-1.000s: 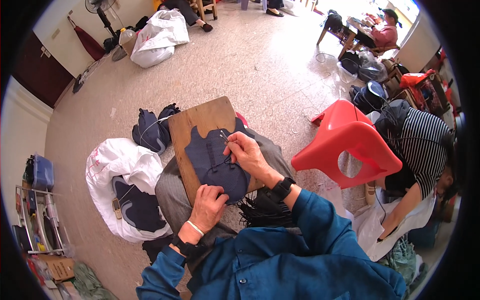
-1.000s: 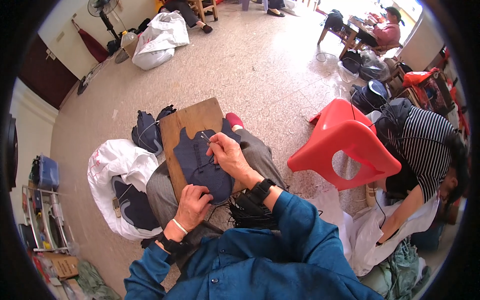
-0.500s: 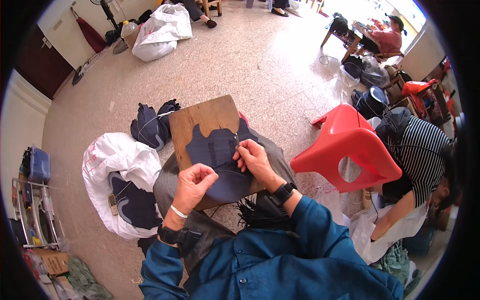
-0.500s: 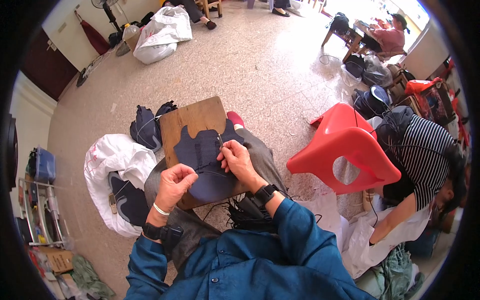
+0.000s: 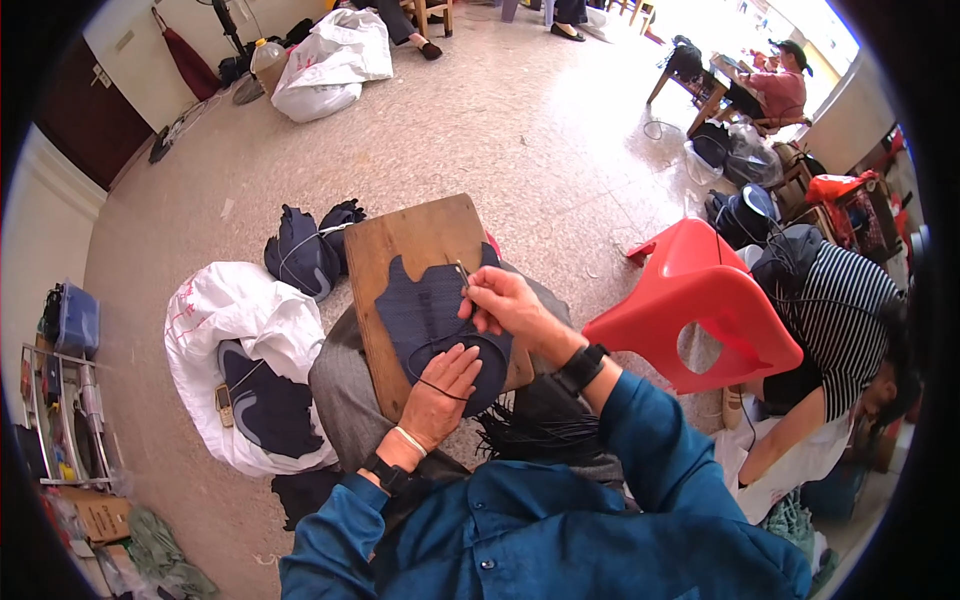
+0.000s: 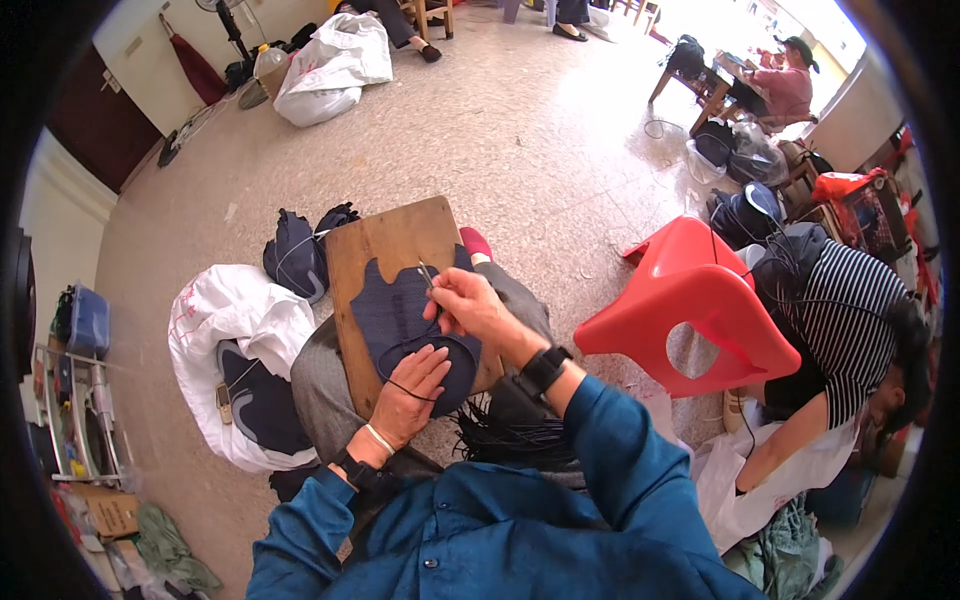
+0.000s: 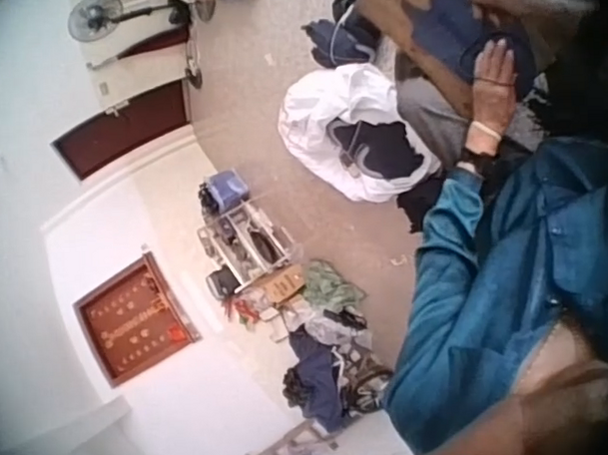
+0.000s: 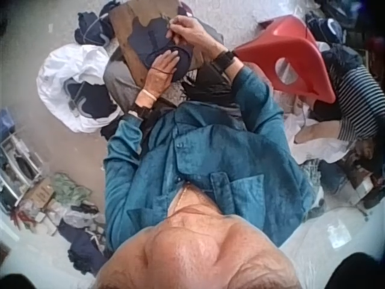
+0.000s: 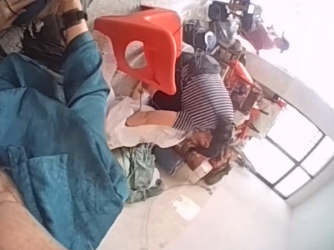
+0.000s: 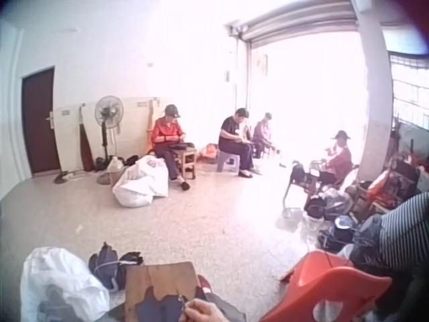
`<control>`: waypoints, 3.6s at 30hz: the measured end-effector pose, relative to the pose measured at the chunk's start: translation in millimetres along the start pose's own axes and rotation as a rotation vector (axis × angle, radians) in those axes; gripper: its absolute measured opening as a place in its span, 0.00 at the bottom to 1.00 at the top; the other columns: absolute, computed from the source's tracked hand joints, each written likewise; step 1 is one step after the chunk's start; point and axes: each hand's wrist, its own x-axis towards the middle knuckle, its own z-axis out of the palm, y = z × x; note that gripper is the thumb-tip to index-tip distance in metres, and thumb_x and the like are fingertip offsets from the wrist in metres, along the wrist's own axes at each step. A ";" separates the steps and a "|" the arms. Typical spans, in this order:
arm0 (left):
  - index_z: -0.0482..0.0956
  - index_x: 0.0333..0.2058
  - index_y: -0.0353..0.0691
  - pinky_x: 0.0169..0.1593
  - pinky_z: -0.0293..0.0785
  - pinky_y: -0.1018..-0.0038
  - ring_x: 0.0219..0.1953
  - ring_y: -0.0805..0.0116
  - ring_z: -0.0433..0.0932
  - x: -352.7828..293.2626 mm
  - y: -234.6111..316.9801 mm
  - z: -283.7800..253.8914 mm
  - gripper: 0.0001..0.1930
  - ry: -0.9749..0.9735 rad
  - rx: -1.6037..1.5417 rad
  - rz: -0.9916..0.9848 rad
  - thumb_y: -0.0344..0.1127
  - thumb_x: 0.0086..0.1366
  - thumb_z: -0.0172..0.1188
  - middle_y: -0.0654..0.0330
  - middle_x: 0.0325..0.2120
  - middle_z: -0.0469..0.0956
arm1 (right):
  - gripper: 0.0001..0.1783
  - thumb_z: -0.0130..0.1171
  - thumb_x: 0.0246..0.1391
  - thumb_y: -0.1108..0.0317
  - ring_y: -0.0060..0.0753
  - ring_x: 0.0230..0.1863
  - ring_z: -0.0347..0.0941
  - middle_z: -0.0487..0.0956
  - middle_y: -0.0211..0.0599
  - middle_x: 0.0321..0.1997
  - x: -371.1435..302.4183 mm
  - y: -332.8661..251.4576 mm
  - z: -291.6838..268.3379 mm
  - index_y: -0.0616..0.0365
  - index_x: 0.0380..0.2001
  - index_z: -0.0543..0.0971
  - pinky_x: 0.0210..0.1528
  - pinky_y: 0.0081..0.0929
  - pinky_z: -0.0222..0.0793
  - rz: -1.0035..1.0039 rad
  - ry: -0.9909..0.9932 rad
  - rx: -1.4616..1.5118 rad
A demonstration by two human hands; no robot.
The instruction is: The recorder is manually lacing or stitching a dark blue shoe upper component using a needle and thread on a wooden board placed on their lap.
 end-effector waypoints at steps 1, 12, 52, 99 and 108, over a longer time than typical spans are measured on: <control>0.76 0.58 0.34 0.69 0.65 0.58 0.68 0.50 0.68 -4.5 -1.7 1.0 0.23 0.001 0.000 -0.006 0.27 0.63 0.62 0.52 0.63 0.72 | 0.06 0.54 0.70 0.65 0.12 0.22 0.72 0.82 0.29 0.31 6.3 -9.0 0.0 0.55 0.41 0.75 0.20 0.12 0.64 0.003 -0.005 0.000; 0.75 0.61 0.36 0.70 0.63 0.59 0.68 0.52 0.68 -1.2 -3.5 -3.3 0.25 -0.070 -0.068 -0.078 0.27 0.64 0.61 0.54 0.65 0.72 | 0.06 0.57 0.62 0.68 0.15 0.18 0.68 0.76 0.25 0.20 113.3 -64.2 -6.4 0.57 0.33 0.80 0.18 0.19 0.61 -0.021 -0.078 -0.271; 0.78 0.39 0.32 0.44 0.73 0.71 0.36 0.62 0.77 95.6 -30.7 -55.2 0.10 0.167 -0.553 -0.376 0.34 0.76 0.52 0.53 0.33 0.78 | 0.14 0.49 0.65 0.75 0.21 0.40 0.77 0.79 0.32 0.45 13.6 -47.3 8.6 0.60 0.52 0.75 0.39 0.22 0.76 -0.329 0.071 0.121; 0.83 0.39 0.34 0.38 0.75 0.83 0.32 0.83 0.77 150.0 -10.3 -139.8 0.04 0.390 -0.592 -0.426 0.28 0.69 0.66 0.69 0.31 0.81 | 0.09 0.61 0.65 0.71 0.20 0.40 0.79 0.85 0.32 0.36 -3.2 -38.5 54.8 0.66 0.44 0.81 0.46 0.22 0.75 -0.449 0.184 -0.222; 0.84 0.43 0.33 0.38 0.74 0.84 0.32 0.81 0.77 144.7 -7.1 -141.0 0.07 0.413 -0.644 -0.408 0.30 0.71 0.64 0.67 0.33 0.82 | 0.11 0.55 0.69 0.70 0.24 0.38 0.82 0.85 0.40 0.35 -5.4 -61.9 63.6 0.67 0.47 0.79 0.43 0.22 0.78 -0.567 0.200 -0.065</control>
